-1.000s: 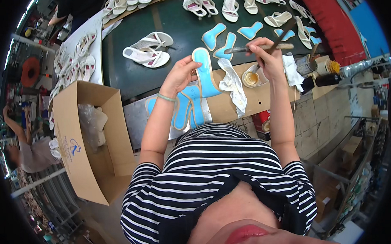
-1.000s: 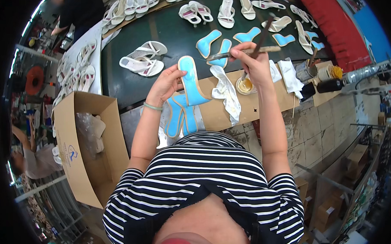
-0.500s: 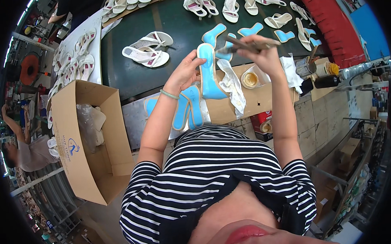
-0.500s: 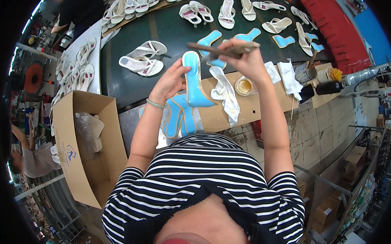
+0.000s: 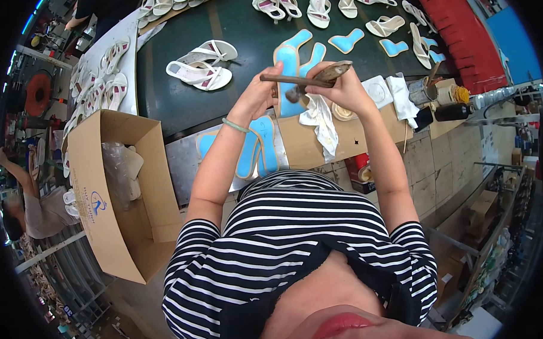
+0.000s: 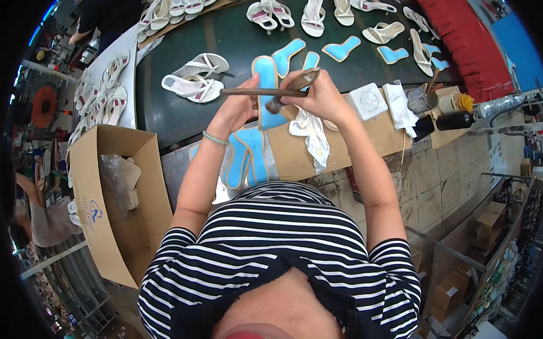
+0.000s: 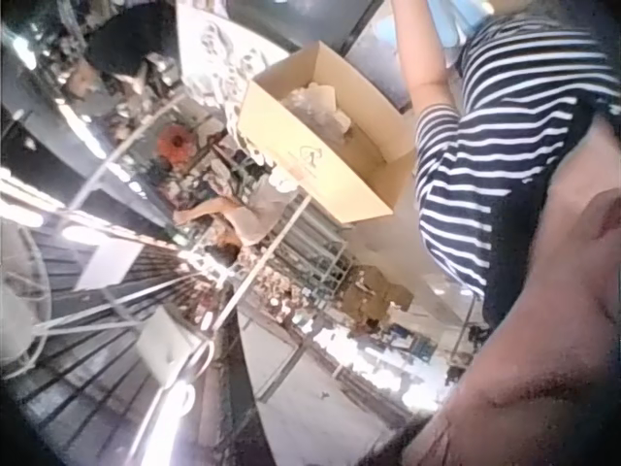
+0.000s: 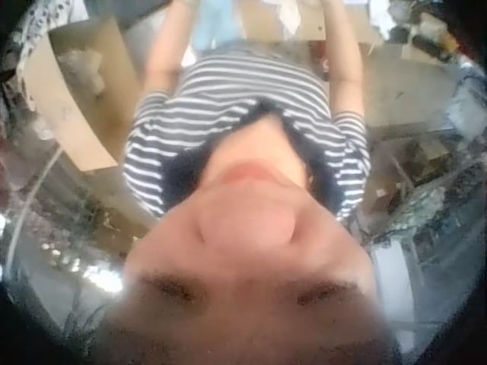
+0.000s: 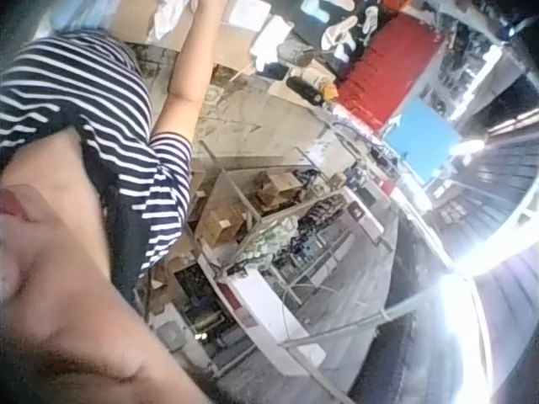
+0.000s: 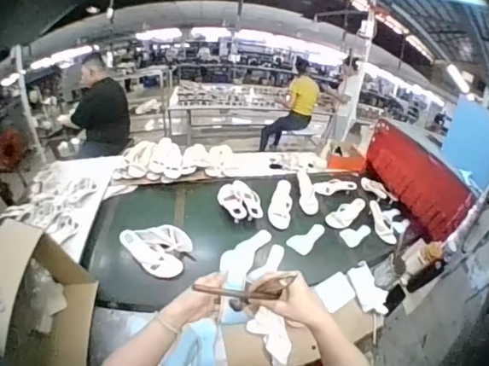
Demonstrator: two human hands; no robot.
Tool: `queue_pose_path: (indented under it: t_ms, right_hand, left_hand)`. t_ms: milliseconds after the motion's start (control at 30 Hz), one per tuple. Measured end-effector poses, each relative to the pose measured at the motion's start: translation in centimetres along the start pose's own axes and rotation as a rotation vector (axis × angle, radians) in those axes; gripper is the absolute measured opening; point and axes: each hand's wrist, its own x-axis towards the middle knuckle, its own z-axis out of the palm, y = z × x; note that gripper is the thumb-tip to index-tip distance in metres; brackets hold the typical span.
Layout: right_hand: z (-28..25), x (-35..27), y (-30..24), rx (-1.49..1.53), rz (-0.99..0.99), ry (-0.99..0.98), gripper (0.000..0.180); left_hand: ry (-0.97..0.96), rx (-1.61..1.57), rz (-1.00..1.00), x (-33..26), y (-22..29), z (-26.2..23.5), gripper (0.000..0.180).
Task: Applying glue or specialized finish to shoe inner lining, sole pads, and heel components using a paintbrush.
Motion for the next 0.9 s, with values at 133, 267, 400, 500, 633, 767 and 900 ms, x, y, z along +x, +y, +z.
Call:
queue_pose_path:
  t_ms: [133,267,400,500,633,767,900]
  right_hand:
    - [0.5,0.2,0.6,-0.036,-0.108,0.137,0.017]
    - [0.9,-0.3,1.5,-0.133,-0.243,0.202,0.02]
    - [0.8,-3.0,1.3,-0.316,-0.344,0.111,0.021]
    - [-1.2,-6.3,0.6,-0.3,-0.253,0.073,0.02]
    - [-4.2,-8.0,-1.2,-0.018,-0.179,0.115,0.019]
    - [-3.7,-5.8,-1.3,0.047,-0.101,0.022,0.018]
    - [-3.6,-3.6,-0.1,-0.112,-0.32,0.281,0.02]
  left_hand:
    - [-0.076,0.001,0.013,-0.4,-0.1,-0.6,0.046]
    - [-0.105,0.093,-0.016,-1.1,0.3,-0.2,0.071]
    - [-0.115,0.029,0.001,-0.2,-0.1,-1.7,0.076]
    - [-0.222,-0.14,0.004,-0.3,0.5,-2.7,0.078]
    - [-0.272,-0.271,-0.035,0.3,1.1,-2.6,0.077]
    - [-0.375,-0.221,-0.16,2.1,1.0,-1.5,0.076]
    - [-0.391,-0.176,-0.22,3.2,0.8,-0.9,0.075]
